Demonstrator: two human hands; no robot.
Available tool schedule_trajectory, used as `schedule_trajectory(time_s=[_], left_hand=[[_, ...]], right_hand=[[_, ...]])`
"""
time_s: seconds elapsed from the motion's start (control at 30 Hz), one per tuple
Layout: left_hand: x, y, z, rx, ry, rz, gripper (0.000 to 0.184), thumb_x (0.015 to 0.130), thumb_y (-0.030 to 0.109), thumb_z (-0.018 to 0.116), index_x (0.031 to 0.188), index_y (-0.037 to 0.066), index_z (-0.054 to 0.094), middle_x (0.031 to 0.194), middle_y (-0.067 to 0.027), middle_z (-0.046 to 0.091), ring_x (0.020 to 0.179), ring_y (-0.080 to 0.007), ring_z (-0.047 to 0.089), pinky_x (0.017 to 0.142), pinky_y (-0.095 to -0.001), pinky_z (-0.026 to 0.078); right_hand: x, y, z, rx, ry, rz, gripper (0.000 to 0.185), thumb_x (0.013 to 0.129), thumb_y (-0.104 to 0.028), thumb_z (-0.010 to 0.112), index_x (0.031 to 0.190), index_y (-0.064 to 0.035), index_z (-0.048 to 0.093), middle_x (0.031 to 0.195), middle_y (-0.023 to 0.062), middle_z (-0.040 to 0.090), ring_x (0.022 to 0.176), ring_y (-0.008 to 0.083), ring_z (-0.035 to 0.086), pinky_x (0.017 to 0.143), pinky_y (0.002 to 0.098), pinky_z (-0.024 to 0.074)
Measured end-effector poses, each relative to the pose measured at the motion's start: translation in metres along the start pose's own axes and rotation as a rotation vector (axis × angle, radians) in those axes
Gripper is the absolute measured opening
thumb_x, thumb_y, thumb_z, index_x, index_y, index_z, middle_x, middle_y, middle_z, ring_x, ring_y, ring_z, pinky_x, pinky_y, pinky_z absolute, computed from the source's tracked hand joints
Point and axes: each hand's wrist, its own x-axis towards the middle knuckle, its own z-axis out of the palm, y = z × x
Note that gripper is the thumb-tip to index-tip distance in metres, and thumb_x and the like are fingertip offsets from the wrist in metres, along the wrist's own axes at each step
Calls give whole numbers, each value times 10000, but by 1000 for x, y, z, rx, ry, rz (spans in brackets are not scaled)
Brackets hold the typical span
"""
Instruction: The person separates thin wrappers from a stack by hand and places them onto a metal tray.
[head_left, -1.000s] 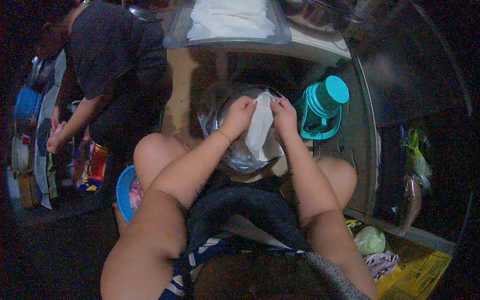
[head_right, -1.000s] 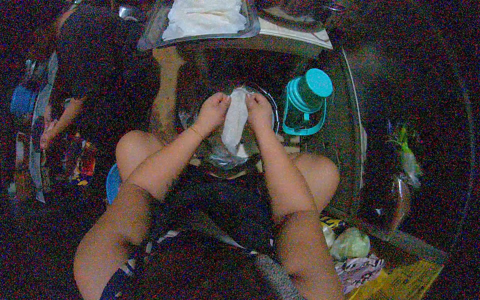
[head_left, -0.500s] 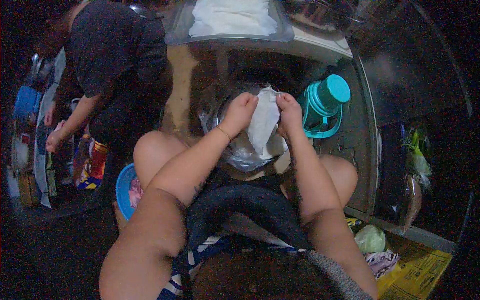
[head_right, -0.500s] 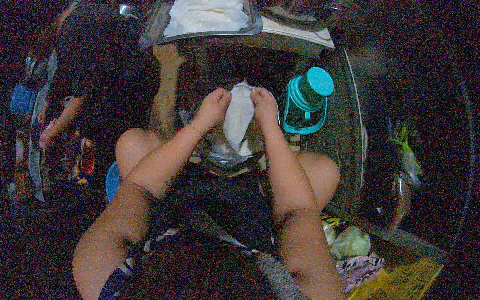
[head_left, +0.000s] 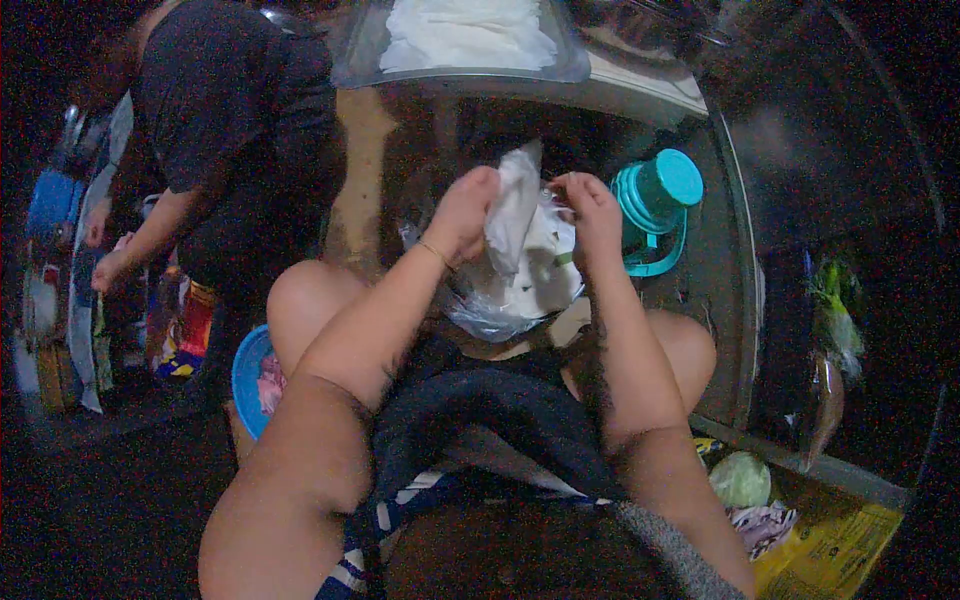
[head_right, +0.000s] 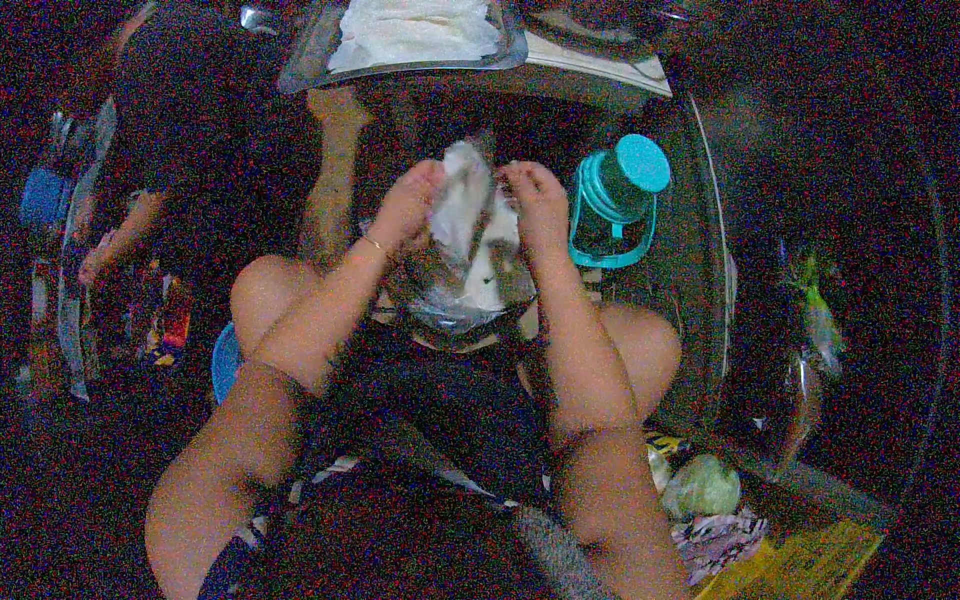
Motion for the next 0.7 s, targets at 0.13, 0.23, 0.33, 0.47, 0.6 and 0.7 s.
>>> schedule_trajectory(time_s=[0.13, 0.23, 0.33, 0.47, 0.6, 0.7], left_hand=[[-8, 27, -11, -728, 29, -299, 278, 960, 284, 452, 1054, 69, 601, 992, -70, 653, 909, -206, 637, 819, -374, 520], [-10, 19, -15, -876, 39, -266, 305, 939, 278, 448, 1057, 46, 608, 1007, -89, 658, 920, -245, 636, 845, -390, 511], [-14, 10, -22, -685, 225, -321, 304, 917, 250, 445, 1049, 37, 616, 1002, -96, 660, 926, -249, 635, 830, -385, 510], [14, -54, -54, -288, 245, -326, 261, 836, 181, 532, 980, -8, 638, 962, -159, 666, 890, -273, 643, 771, -384, 506], [11, -8, -42, 493, 467, -88, 229, 778, 149, 631, 932, -20, 647, 898, -172, 664, 838, -306, 641, 753, -378, 498], [2, 10, -7, 473, 203, 190, 254, 778, 180, 671, 973, 19, 645, 946, -139, 657, 899, -283, 628, 811, -358, 489]], right_hand=[[6, 1, -19, 53, 197, 427, 293, 897, -289, 575, 1060, -46, 566, 1002, 83, 614, 875, 223, 579, 772, 384, 486], [-1, 2, -16, 674, -151, 673, 321, 894, -205, 559, 1152, -16, 530, 1123, 128, 593, 994, 273, 585, 879, 443, 473], [2, 10, -15, 675, -278, 425, 367, 881, -84, 518, 1230, 23, 481, 1188, 168, 575, 1090, 305, 569, 948, 474, 454], [15, 29, -32, 536, -249, 368, 331, 856, -56, 526, 1184, -8, 528, 1078, 114, 620, 945, 253, 621, 827, 383, 525], [17, 39, -34, 247, -224, 350, 332, 830, -36, 554, 1163, -30, 561, 984, 78, 642, 818, 203, 629, 718, 323, 535], [14, 34, -26, 106, -252, 331, 284, 818, 2, 529, 1101, -23, 542, 953, 65, 626, 801, 182, 634, 696, 325, 555]])
